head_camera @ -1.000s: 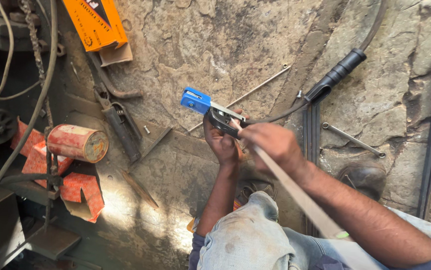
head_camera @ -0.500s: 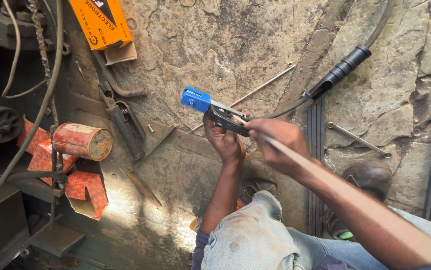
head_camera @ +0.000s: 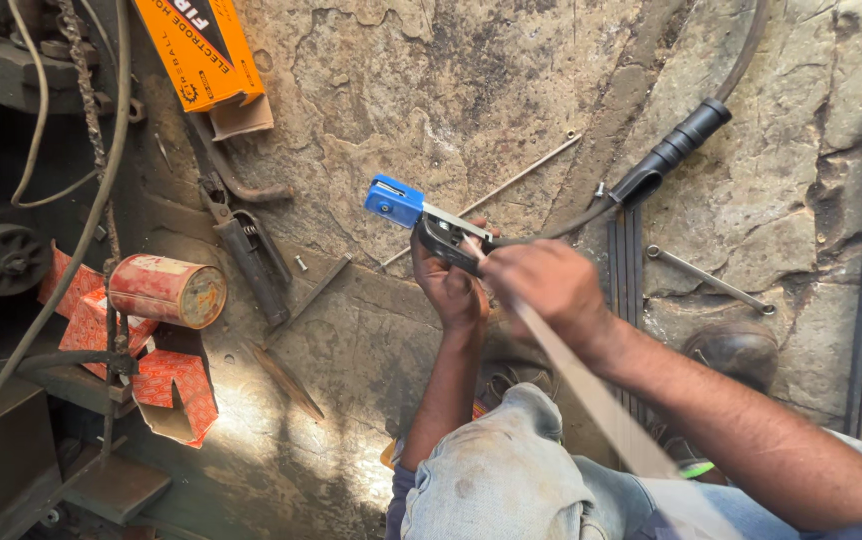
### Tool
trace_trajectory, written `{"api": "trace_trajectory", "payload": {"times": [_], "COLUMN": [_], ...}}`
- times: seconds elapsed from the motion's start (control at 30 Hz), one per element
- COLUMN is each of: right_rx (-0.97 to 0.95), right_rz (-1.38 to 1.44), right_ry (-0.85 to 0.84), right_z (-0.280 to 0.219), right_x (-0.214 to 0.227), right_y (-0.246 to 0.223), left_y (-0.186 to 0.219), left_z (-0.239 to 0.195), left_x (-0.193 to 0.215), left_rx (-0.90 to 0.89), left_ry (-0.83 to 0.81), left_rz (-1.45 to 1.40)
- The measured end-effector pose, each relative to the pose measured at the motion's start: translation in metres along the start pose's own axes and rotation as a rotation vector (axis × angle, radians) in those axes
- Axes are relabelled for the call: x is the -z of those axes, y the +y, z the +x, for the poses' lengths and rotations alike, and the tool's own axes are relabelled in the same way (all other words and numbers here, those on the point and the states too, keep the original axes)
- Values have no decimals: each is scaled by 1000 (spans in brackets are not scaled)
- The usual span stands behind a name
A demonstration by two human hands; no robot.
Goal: The person is assembling a welding electrode holder by inserting a metal core and spring into the handle and securing it with a screw using a wrench.
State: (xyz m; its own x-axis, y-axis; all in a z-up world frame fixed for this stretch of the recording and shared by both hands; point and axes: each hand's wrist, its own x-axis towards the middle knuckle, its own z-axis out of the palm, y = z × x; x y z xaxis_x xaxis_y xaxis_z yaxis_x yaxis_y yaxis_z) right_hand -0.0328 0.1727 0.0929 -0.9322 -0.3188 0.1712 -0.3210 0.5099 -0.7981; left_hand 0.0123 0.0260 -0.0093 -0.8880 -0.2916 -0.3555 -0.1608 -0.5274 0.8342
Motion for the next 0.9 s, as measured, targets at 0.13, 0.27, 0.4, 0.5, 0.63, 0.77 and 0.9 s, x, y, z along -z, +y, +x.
{"api": "trace_trajectory", "payload": {"times": [0.13, 0.27, 0.4, 0.5, 0.63, 0.77, 0.9], "right_rx": [-365, -405, -704, -827, -625, -138, 0], "right_rz": [301, 354, 480, 828, 464, 185, 96], "right_ry": [59, 82, -18, 37, -27, -11, -35], "right_z": [-6, -11, -7, -4, -6, -8, -3], "right_x": [2, 3, -2, -5, -3, 1, 7], "right_y": [4, 10, 25, 36, 27, 15, 9], "left_y": [3, 2, 3, 1, 0, 1, 5], "left_z": [-3, -3, -3, -1, 2, 3, 3], "left_x": [-1, -4, 4, 8, 4, 1, -2], "left_rx": [86, 84, 44, 59, 50, 50, 38], "left_ry": [47, 60, 10, 6, 75, 86, 79], "left_rz": [66, 63, 123, 135, 160, 125, 105]}}
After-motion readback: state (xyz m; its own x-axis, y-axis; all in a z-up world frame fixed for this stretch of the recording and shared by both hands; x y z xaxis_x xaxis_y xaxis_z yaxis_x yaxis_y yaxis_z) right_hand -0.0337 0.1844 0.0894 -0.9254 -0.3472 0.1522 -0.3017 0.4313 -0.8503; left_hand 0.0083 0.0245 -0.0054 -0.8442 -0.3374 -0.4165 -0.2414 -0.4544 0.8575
